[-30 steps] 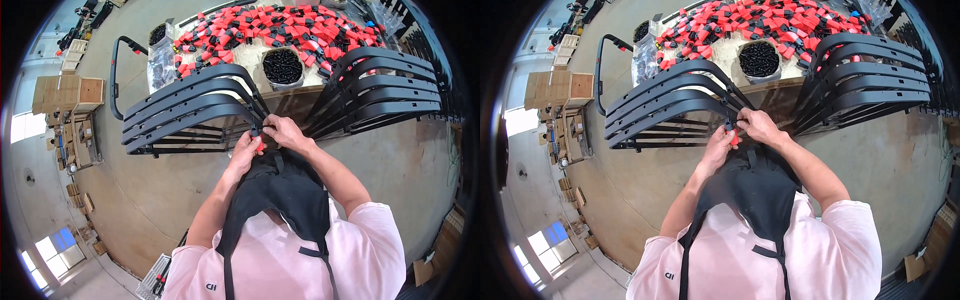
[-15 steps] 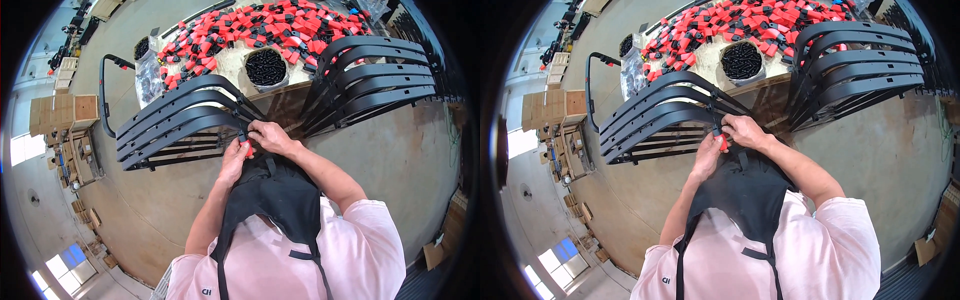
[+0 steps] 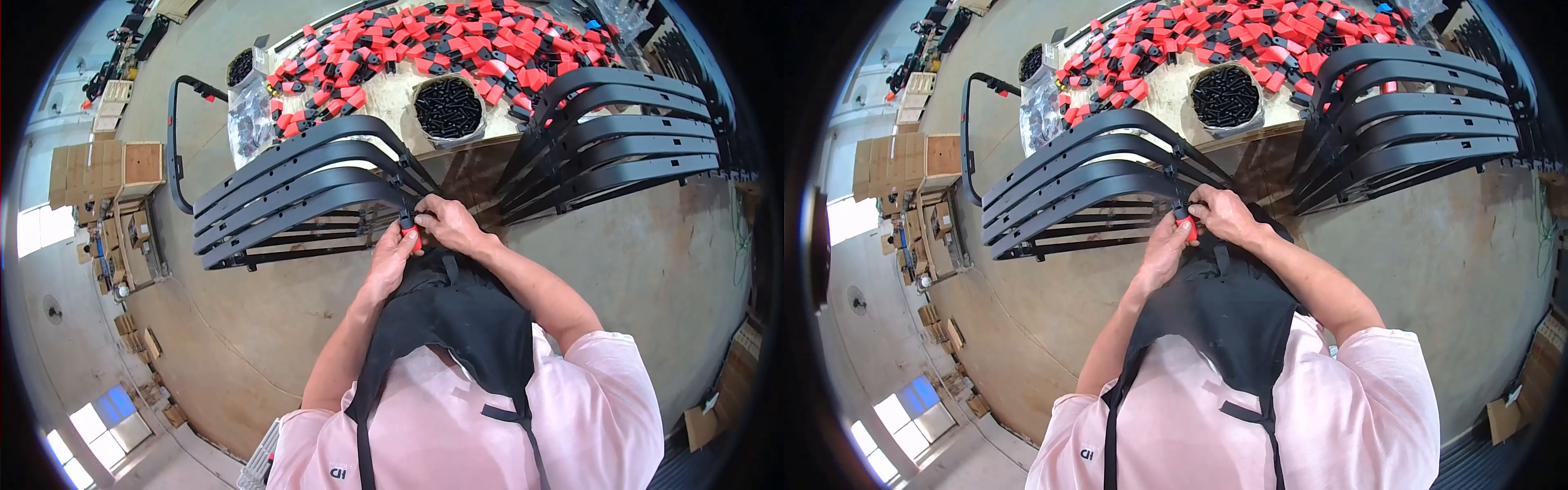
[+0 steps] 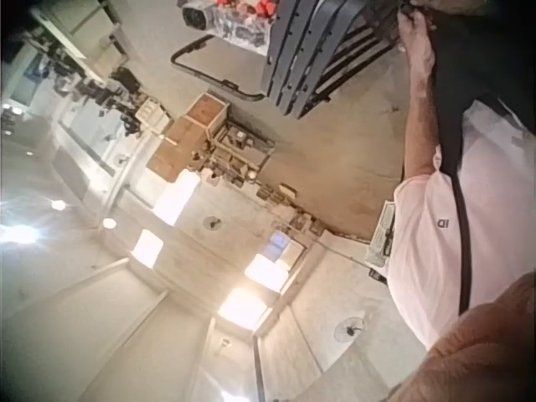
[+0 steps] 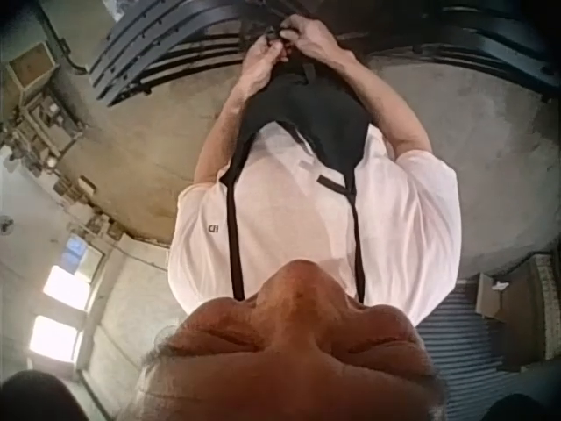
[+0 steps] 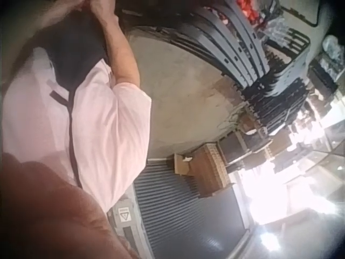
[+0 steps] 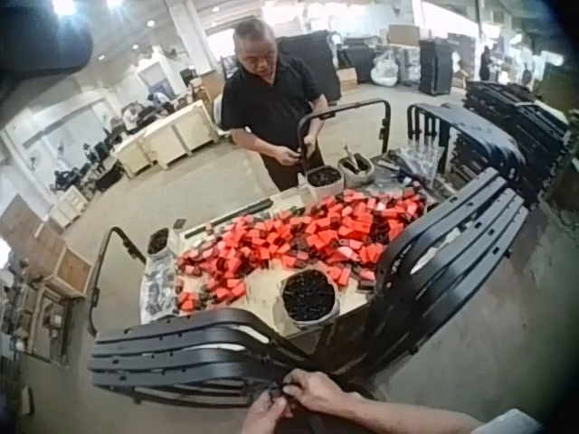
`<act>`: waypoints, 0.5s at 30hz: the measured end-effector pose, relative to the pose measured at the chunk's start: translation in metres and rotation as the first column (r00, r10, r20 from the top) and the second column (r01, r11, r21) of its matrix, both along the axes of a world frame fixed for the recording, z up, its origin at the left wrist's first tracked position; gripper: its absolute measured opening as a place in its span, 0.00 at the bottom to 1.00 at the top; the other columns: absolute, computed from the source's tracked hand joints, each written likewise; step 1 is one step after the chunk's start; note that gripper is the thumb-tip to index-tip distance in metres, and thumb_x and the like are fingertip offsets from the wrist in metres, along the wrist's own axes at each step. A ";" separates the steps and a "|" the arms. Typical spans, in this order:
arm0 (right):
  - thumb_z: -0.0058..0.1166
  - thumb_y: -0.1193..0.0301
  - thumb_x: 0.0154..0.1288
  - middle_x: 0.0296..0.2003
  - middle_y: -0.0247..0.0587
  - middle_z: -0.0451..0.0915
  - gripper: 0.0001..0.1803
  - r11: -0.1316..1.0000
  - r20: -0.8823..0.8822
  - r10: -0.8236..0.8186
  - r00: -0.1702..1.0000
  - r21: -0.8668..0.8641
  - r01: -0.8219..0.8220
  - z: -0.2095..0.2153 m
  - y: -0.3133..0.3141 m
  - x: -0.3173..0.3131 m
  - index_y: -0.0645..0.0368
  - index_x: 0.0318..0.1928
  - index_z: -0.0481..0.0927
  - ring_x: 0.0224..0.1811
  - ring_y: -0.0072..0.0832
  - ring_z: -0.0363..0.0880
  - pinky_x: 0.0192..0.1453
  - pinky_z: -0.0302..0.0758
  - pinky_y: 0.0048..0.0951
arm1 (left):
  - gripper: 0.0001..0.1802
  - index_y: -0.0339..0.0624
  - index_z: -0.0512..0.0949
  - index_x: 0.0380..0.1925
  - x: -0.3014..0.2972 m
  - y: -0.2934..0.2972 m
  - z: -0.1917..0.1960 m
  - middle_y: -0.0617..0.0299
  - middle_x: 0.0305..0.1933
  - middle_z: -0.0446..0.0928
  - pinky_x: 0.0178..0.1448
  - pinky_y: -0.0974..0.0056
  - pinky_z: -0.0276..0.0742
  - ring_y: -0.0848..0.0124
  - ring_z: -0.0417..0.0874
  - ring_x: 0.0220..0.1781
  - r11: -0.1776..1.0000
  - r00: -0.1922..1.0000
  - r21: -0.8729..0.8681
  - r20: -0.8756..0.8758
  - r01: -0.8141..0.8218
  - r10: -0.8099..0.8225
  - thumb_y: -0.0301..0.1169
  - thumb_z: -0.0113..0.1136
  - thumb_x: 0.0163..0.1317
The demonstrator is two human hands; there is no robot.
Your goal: Assembling metal furniture frames by attaching plastic caps and components using a power drill and hands.
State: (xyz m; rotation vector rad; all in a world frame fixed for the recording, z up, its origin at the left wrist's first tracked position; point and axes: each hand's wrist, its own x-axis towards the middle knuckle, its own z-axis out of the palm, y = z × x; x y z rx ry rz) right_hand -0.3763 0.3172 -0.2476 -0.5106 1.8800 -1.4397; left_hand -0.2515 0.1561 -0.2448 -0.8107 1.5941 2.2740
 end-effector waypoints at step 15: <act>0.60 0.66 0.79 0.35 0.48 0.89 0.14 0.994 0.027 0.016 0.999 0.105 -0.019 0.006 -0.009 -0.005 0.65 0.51 0.85 0.38 0.35 0.90 0.45 0.84 0.39 | 0.20 0.42 0.73 0.72 0.002 -0.002 0.003 0.63 0.63 0.82 0.55 0.65 0.80 0.74 0.83 0.54 0.999 0.998 -0.021 -0.046 0.031 -0.032 0.30 0.54 0.85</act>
